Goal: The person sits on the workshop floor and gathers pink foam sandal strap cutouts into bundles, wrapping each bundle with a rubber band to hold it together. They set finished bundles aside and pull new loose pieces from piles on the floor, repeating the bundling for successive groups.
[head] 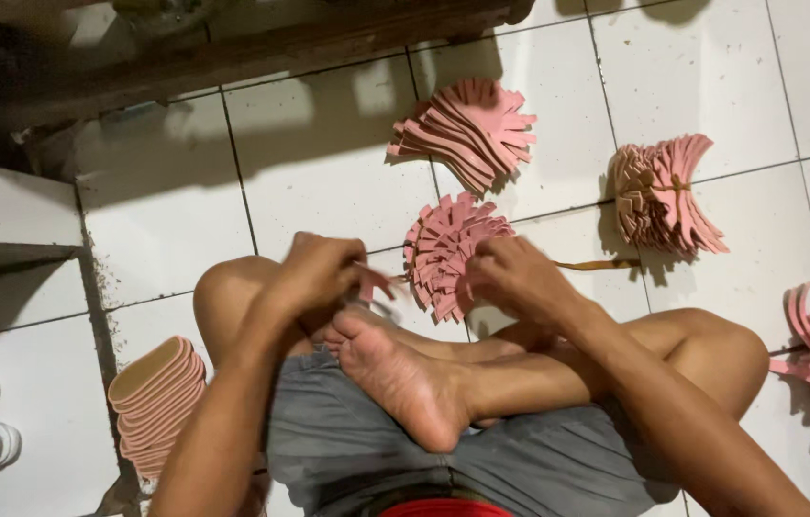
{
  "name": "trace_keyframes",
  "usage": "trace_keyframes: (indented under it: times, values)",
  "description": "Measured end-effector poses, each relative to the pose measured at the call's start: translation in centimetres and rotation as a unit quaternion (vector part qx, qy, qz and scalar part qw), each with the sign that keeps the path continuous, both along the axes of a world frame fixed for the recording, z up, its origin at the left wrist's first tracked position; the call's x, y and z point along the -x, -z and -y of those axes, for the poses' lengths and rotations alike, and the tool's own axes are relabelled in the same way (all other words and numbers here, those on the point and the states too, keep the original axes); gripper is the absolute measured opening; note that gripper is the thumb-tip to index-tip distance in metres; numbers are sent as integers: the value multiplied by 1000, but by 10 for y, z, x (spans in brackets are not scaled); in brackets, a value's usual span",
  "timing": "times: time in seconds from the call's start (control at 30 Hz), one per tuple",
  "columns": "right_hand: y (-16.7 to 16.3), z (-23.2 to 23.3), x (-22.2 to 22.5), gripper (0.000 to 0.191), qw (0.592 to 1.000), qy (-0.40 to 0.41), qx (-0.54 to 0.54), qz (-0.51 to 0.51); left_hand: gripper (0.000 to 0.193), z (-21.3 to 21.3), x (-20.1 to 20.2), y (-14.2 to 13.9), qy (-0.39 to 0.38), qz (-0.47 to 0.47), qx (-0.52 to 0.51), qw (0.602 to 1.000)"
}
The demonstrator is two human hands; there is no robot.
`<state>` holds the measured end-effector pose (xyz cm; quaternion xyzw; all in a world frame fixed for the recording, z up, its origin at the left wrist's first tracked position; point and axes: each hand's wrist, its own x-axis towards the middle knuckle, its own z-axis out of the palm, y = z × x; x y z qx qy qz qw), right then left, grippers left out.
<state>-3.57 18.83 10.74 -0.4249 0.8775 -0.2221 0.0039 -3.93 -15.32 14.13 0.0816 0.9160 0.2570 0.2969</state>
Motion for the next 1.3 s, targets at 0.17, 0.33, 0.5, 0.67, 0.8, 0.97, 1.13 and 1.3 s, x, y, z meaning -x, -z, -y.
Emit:
trace_keyframes:
  times: [0.17, 0.33, 0.5, 0.67, 0.8, 0.97, 1.13, 1.3]
  values:
    - [24, 5, -12, 32, 991, 6, -121, -51, 18, 11, 1, -3, -146, 97, -358, 917]
    - [19, -2, -3, 34, 996, -53, -65, -30, 32, -20, -33, 15, -321, 134, -561, 751]
    - [-42, -17, -23, 44, 995, 90, 48, 9, 49, -73, -65, 34, -409, 90, -663, 621]
    - [-105, -2, -46, 33, 915, 357, 187, -37, 49, -120, -75, 38, -415, 5, -635, 651]
    - [-113, 58, -67, 31, 953, 265, 141, -28, 38, -159, -81, 7, -322, 90, -820, 464]
    - [-110, 76, -72, 33, 923, 241, 275, 116, 54, -150, -66, -39, -363, 58, -752, 547]
    - [-95, 33, -58, 36, 779, 388, 430, 238, 56, -138, -57, -52, -364, 114, -784, 489]
    - [-56, 30, -60, 37, 714, 401, 434, 376, 56, -158, -55, -30, -399, 73, -759, 509]
